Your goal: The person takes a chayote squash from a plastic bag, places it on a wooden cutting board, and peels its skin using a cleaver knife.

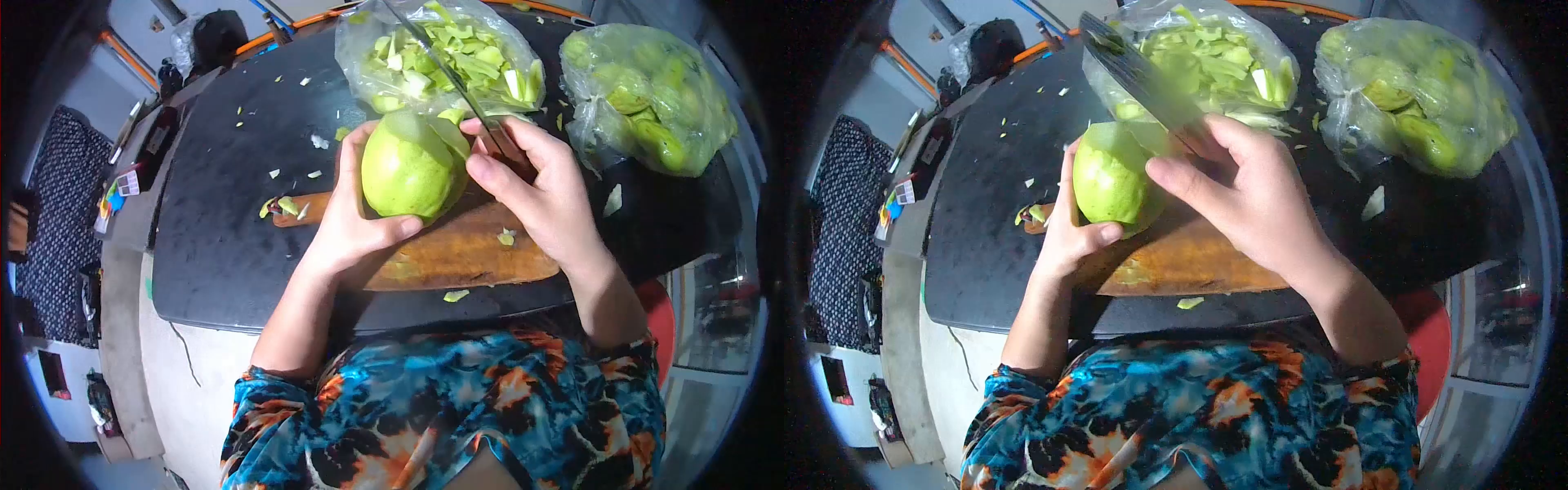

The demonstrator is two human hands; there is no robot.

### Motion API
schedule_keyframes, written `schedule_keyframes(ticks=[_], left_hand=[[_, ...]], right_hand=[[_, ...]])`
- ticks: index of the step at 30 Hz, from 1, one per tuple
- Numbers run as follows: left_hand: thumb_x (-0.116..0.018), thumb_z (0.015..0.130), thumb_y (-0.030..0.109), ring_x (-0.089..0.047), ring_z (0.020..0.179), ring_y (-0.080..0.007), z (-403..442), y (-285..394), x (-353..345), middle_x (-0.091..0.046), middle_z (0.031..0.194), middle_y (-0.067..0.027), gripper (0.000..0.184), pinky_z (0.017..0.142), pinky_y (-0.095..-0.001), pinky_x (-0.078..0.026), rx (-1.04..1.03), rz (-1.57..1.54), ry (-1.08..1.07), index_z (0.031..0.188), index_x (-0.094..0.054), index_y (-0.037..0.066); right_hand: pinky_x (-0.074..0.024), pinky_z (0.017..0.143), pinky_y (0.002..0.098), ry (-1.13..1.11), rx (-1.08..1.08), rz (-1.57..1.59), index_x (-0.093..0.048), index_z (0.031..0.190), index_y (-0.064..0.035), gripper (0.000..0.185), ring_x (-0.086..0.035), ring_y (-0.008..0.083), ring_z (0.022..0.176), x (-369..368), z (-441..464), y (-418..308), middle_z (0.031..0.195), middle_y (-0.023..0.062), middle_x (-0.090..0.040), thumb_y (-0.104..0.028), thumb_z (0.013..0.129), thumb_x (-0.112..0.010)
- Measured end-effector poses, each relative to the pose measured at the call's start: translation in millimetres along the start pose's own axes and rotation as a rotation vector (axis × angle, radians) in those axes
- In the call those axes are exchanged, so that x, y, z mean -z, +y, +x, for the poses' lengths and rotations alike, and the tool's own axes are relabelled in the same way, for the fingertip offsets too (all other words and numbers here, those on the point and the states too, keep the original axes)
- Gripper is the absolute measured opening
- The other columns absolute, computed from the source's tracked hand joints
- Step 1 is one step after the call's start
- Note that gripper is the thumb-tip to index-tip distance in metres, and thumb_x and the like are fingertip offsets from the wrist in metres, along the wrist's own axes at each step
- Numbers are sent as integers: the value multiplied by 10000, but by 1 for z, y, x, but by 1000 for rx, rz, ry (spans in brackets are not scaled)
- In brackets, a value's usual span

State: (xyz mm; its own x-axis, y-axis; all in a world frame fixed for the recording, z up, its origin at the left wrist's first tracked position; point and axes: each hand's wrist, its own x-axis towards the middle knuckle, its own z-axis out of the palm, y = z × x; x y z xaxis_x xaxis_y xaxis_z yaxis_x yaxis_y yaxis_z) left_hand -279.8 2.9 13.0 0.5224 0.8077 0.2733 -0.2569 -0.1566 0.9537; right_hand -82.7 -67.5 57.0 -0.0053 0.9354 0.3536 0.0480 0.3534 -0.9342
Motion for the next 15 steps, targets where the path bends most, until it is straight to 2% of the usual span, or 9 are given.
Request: schedule_keyframes(ticks=[1,4,7,8,10,11,12,13,15], left_hand=[[-836,566,217,-452,1200,-241,0,1,2,-439,1287,-123,1033,1041,-357,-344,-12,71,-11,1396,-253,22],[-873,527,247,-459,1199,-236,7,10,14,-471,1275,-123,1051,1048,-345,-336,-102,253,-194,1386,-322,-3],[-903,490,278,-474,1190,-224,2,9,8,-490,1269,-123,1079,1041,-336,-347,-107,117,-139,1377,-362,-17],[-919,484,271,-483,1192,-226,-1,10,3,-490,1271,-125,1090,1029,-349,-369,-64,-59,-36,1371,-355,-20],[-794,640,476,-476,1216,-245,-4,2,-8,-479,1313,-132,962,1032,-391,-378,-5,-358,75,1371,-370,16],[-704,703,624,-459,1238,-254,-4,-9,-6,-470,1344,-124,956,1049,-409,-358,42,-407,128,1382,-373,36],[-564,793,671,-444,1244,-262,-6,-8,-13,-460,1357,-120,845,1063,-421,-342,52,-479,182,1368,-400,73],[-557,794,677,-446,1241,-263,-7,-6,-16,-459,1356,-122,844,1063,-428,-342,85,-599,197,1362,-405,72],[-543,794,691,-449,1236,-265,-7,-4,-17,-458,1354,-128,844,1063,-443,-342,147,-841,223,1350,-416,69]], right_hand=[[-455,810,242,17,51,-33,-593,1071,30,305,-533,57,924,0,2,8,978,26,-620,-223,907,-641],[-457,809,242,9,28,-67,-584,1098,27,338,-544,66,907,10,7,19,1006,32,-615,-233,894,-657],[-459,794,242,-15,-127,275,-567,1121,23,378,-550,77,894,3,0,12,1015,25,-608,-245,878,-676],[-456,782,239,37,-192,331,-560,1128,12,388,-549,82,902,1,-3,15,1008,15,-601,-234,861,-696],[-459,772,245,71,-167,248,-560,1117,8,389,-548,82,900,-8,-10,17,1010,10,-600,-215,841,-719],[-461,767,248,88,-154,210,-560,1111,6,390,-547,82,899,-13,-11,20,1011,7,-599,-206,831,-731],[-468,764,259,105,-47,125,-563,1091,11,400,-560,92,876,-19,-9,26,999,22,-610,-203,810,-751],[-474,761,271,130,57,39,-565,1070,15,411,-572,102,852,-25,-7,32,987,37,-621,-201,789,-772],[-479,765,286,74,116,-126,-564,1050,27,425,-585,116,845,-29,-3,39,969,67,-639,-213,777,-784]])
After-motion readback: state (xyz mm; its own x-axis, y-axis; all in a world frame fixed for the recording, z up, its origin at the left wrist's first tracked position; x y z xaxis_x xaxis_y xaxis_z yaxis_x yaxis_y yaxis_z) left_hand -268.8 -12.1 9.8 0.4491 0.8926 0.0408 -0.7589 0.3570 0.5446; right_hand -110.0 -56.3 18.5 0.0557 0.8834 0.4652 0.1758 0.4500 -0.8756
